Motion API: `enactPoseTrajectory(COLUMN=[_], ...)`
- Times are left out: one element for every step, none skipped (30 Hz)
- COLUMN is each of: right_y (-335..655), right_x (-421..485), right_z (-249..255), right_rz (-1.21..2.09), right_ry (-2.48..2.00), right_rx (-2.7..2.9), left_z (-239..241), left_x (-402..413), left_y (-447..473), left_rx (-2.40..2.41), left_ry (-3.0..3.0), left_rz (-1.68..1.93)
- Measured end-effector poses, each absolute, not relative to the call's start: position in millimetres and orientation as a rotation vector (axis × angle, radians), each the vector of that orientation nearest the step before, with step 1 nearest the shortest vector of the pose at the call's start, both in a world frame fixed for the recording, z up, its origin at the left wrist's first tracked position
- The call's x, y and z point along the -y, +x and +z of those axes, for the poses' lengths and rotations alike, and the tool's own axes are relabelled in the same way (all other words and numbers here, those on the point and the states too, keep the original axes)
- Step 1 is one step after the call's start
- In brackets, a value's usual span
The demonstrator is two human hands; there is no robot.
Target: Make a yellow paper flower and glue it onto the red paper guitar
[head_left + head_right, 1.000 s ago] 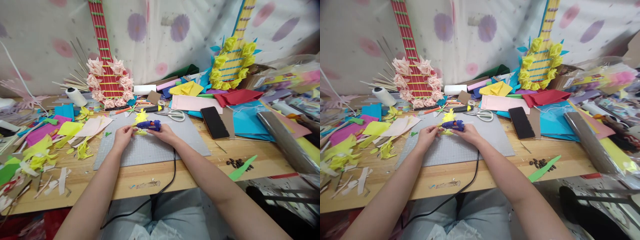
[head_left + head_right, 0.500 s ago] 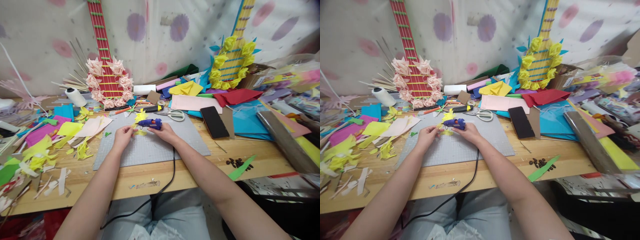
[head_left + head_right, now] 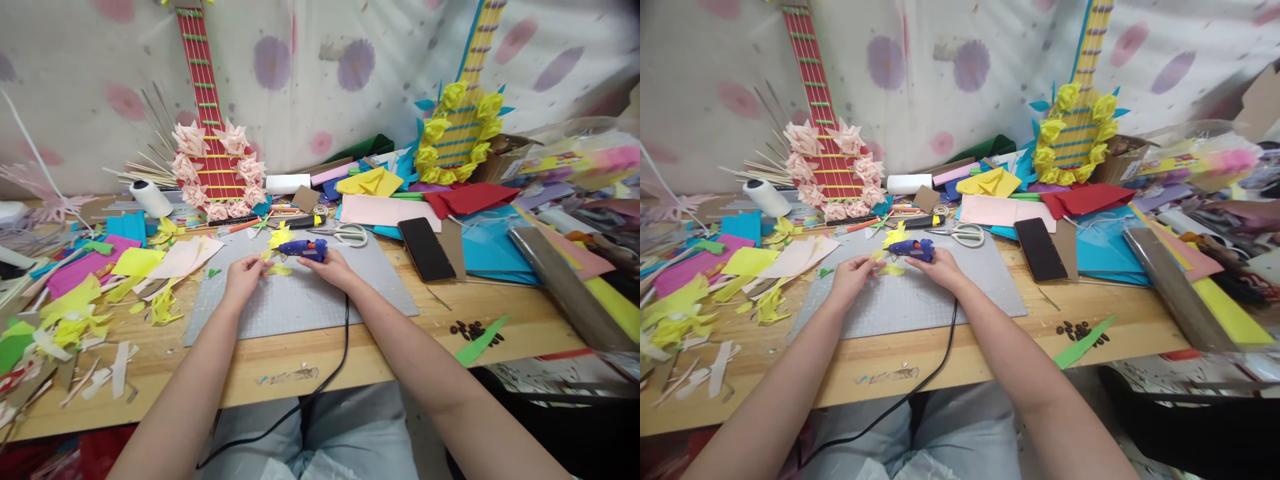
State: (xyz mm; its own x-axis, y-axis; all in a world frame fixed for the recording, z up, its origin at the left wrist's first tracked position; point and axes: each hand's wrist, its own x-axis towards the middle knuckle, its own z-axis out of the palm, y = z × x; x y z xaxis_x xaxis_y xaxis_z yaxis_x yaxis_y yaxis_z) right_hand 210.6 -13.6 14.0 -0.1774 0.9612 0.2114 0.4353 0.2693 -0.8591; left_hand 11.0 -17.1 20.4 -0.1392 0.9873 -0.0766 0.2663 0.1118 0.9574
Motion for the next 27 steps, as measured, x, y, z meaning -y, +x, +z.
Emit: enactPoseTrajectory(right_y=[209.7,208.7,207.8,206.9,206.2,205.6,205.1,204.7,204.4,204.2,204.1,204.0,203.9,203.9,203.9,204.0,204.0,203.9,203.8,203.6,203.4,203.2,203.1,203.0,203.0,203.1,203.4], right_x=[13.9,14.1,14.3,14.3,14.4,14.4,14.5,14.5,14.6,14.7,14.8,14.8,14.8,14.7,14.7,14.6,14.6,14.7,14.8,14.9,15.0,15.1,15.1,14.9,14.7,14.3,13.8], right_z=[14.1,14.0,13.9,13.8,13.7,13.8,13.9,14.1,14.2,14.1,13.9,13.5,13.0,12.4,11.9,11.5,11.3,11.2,11.4,11.5,11.7,11.7,11.6,11.3,10.9,10.4,9.9], right_rz=[0.847,0.848,0.849,0.850,0.851,0.850,0.849,0.850,0.854,0.862,0.873,0.884,0.894,0.903,0.908,0.914,0.920,0.928,0.935,0.938,0.933,0.922,0.907,0.890,0.875,0.859,0.845], right_ry=[-1.281,-1.283,-1.286,-1.290,-1.294,-1.297,-1.297,-1.296,-1.294,-1.289,-1.283,-1.276,-1.270,-1.267,-1.267,-1.266,-1.261,-1.252,-1.242,-1.236,-1.239,-1.251,-1.268,-1.286,-1.300,-1.311,-1.319], right_rx=[1.766,1.776,1.780,1.778,1.776,1.776,1.781,1.790,1.799,1.810,1.818,1.823,1.825,1.827,1.829,1.829,1.829,1.830,1.831,1.832,1.830,1.826,1.819,1.809,1.797,1.782,1.768], left_z=[21.5,22.2,22.5,22.5,22.2,21.8,21.3,20.9,20.4,20.0,19.6,19.2,18.8,18.3,17.9,17.4,17.0,16.8,16.6,16.7,16.9,17.4,18.0,18.8,19.6,20.4,21.0], left_x=[17.8,18.5,19.0,19.4,19.6,19.6,19.6,19.4,19.2,19.0,18.7,18.5,18.2,17.9,17.6,17.3,17.0,16.8,16.7,16.7,16.7,16.9,17.2,17.6,18.0,18.5,18.8], left_y=[11.5,11.9,12.2,12.4,12.5,12.5,12.3,12.1,11.8,11.6,11.3,11.0,10.8,10.6,10.4,10.3,10.2,10.1,10.1,10.2,10.2,10.3,10.5,10.7,11.0,11.3,11.5], left_rx=[-1.558,-1.559,-1.558,-1.554,-1.548,-1.542,-1.536,-1.532,-1.529,-1.529,-1.530,-1.532,-1.532,-1.529,-1.525,-1.519,-1.512,-1.508,-1.507,-1.508,-1.510,-1.513,-1.516,-1.519,-1.521,-1.522,-1.523], left_ry=[1.273,1.274,1.273,1.269,1.266,1.264,1.264,1.266,1.270,1.275,1.280,1.283,1.285,1.286,1.283,1.280,1.275,1.269,1.264,1.260,1.261,1.263,1.266,1.269,1.271,1.272,1.272], left_rz=[1.085,1.087,1.094,1.104,1.112,1.119,1.121,1.120,1.119,1.116,1.113,1.113,1.114,1.116,1.118,1.120,1.122,1.123,1.124,1.124,1.120,1.116,1.111,1.106,1.103,1.101,1.101])
